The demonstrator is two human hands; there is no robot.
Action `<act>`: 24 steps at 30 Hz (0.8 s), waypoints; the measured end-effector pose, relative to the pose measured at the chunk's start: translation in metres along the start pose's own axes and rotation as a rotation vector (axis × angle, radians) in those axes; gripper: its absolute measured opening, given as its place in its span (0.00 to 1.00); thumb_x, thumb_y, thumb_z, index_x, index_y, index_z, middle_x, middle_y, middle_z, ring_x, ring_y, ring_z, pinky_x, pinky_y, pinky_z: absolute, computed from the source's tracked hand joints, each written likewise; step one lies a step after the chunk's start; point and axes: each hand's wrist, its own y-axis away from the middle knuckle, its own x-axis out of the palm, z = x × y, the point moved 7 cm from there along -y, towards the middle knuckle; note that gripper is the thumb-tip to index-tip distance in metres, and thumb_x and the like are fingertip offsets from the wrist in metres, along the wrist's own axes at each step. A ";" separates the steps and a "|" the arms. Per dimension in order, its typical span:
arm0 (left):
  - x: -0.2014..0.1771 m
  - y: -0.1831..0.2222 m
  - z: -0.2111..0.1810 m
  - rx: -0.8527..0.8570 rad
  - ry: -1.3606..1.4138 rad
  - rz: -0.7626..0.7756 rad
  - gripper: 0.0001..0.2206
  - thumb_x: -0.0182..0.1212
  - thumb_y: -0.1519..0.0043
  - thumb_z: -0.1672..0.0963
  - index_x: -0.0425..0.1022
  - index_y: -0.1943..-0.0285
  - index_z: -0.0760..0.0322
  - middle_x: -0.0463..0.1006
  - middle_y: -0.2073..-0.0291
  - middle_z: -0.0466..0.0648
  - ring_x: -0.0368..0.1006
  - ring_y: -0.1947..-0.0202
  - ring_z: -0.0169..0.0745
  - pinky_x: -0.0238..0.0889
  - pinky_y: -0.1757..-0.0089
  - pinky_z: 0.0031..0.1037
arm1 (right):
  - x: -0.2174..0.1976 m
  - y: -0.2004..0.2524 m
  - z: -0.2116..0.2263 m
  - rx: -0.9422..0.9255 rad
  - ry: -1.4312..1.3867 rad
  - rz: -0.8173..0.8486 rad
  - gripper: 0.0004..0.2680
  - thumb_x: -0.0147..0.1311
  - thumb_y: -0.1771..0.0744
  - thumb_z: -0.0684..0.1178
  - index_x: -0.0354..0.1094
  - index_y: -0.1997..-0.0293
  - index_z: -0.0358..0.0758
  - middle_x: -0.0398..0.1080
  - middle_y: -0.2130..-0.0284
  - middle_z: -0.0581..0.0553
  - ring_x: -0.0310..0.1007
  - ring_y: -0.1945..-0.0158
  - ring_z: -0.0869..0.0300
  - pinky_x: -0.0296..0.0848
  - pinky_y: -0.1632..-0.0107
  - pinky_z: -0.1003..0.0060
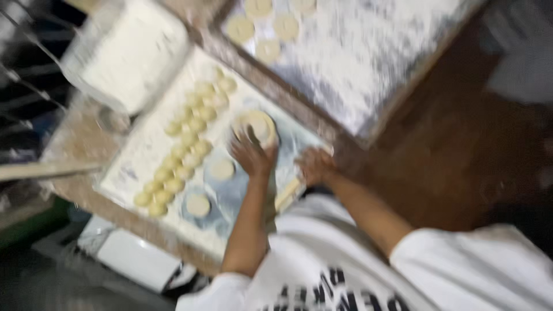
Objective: The person uses a circular cutter to cut donut shapes from flattened dough, places the shapes on a floured tray, rolls out dough with a rolling pin, and makes holes in the center of dough pieces using a small ring tool.
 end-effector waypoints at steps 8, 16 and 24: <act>0.000 -0.038 0.027 -0.285 0.164 -0.314 0.47 0.72 0.47 0.39 0.56 0.24 0.63 0.51 0.30 0.73 0.58 0.37 0.83 0.57 0.46 0.64 | 0.016 -0.055 -0.031 -0.251 0.152 -0.072 0.14 0.47 0.40 0.65 0.76 0.58 0.60 0.76 0.57 0.48 0.73 0.50 0.52 0.68 0.48 0.48; -0.021 0.020 -0.008 -0.029 0.004 -0.101 0.44 0.75 0.54 0.44 0.64 0.28 0.62 0.68 0.43 0.66 0.61 0.42 0.87 0.53 0.45 0.74 | 0.054 0.042 -0.012 -0.176 0.289 -0.444 0.14 0.46 0.30 0.58 0.74 0.42 0.51 0.70 0.43 0.32 0.66 0.35 0.37 0.62 0.34 0.35; -0.031 -0.015 -0.011 0.016 0.036 -0.229 0.45 0.75 0.54 0.45 0.63 0.27 0.65 0.69 0.42 0.67 0.63 0.41 0.84 0.54 0.43 0.70 | 0.013 -0.006 -0.016 -0.249 0.162 -0.221 0.15 0.48 0.37 0.62 0.76 0.51 0.59 0.74 0.50 0.43 0.71 0.42 0.46 0.68 0.42 0.41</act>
